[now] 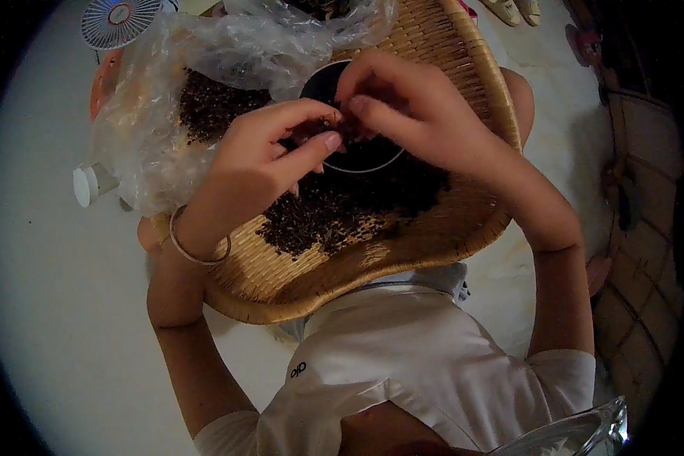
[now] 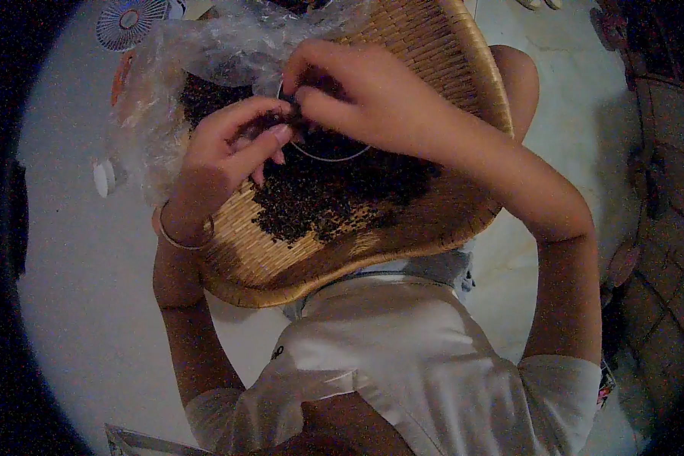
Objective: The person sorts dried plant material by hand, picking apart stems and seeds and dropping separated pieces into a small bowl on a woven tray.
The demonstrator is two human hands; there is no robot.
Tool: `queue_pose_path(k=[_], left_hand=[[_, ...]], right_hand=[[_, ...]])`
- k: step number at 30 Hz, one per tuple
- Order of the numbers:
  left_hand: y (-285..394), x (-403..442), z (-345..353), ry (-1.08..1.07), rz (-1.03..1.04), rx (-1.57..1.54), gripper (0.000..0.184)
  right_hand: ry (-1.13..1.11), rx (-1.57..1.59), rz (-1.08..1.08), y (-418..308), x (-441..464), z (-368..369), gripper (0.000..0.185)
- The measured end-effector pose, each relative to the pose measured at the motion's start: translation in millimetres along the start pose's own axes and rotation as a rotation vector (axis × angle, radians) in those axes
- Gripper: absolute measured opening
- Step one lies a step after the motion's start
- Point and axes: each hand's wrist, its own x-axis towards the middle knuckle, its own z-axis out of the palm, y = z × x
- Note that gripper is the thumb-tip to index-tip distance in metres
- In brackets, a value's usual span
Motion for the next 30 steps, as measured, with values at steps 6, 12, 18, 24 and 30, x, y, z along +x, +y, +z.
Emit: queue_pose_path(k=[6, 12, 18, 24, 30], left_hand=[[1.1, 0.1, -0.6, 0.033, 0.021, -0.051, 0.024], [3.1, -0.6, -1.9, 0.005, -0.029, -0.026, 0.024], [-7.0, 1.7, -1.1, 0.054, 0.153, 0.188, 0.024], [0.7, 0.4, -0.2, 0.027, 0.032, 0.026, 0.024], [-0.9, 1.5, -3.3, 0.013, -0.003, -0.147, 0.024]], right_hand=[[-0.040, 0.268, 0.077, -0.9, -0.7, -3.5, 0.016], [-0.121, 0.215, 0.068, -1.8, -0.6, -4.4, 0.018], [-0.095, -0.014, 0.031, -6.2, -0.7, -2.4, 0.013], [-0.080, 0.229, 0.122, -3.1, -0.1, -2.6, 0.013], [-0.113, 0.464, 0.218, -5.5, -0.6, -2.1, 0.019]])
